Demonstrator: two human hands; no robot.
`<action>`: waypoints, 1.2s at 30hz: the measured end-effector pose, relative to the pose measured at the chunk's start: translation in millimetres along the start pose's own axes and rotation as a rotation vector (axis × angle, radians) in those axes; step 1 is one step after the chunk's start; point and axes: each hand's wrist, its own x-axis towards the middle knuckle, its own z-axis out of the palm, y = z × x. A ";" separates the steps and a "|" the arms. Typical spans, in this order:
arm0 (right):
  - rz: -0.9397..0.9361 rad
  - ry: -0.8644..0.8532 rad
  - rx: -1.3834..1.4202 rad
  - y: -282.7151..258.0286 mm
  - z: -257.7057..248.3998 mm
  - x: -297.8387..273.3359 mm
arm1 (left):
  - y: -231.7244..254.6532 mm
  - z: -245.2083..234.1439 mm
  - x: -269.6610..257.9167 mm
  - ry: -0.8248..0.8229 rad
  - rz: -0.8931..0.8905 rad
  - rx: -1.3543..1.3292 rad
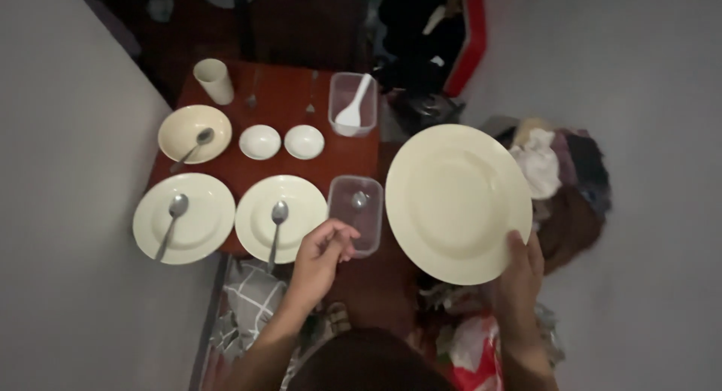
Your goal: Setting a dining table with plates, bowls, and cutlery from a dish rack.
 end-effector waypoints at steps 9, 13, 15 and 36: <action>0.279 -0.002 -0.046 39.3 53.7 105.5 | 7.4 -26.6 55.9 0.196 0.001 0.000; 0.308 -0.175 -0.108 86.5 65.1 175.9 | 7.6 -31.4 76.2 0.353 -0.012 0.024; 0.295 -0.310 -0.026 89.4 85.4 204.5 | 1.4 -28.2 86.1 0.447 0.026 0.038; 0.397 -0.741 -0.111 161.4 202.8 386.7 | 0.2 21.0 154.8 0.934 0.105 -0.012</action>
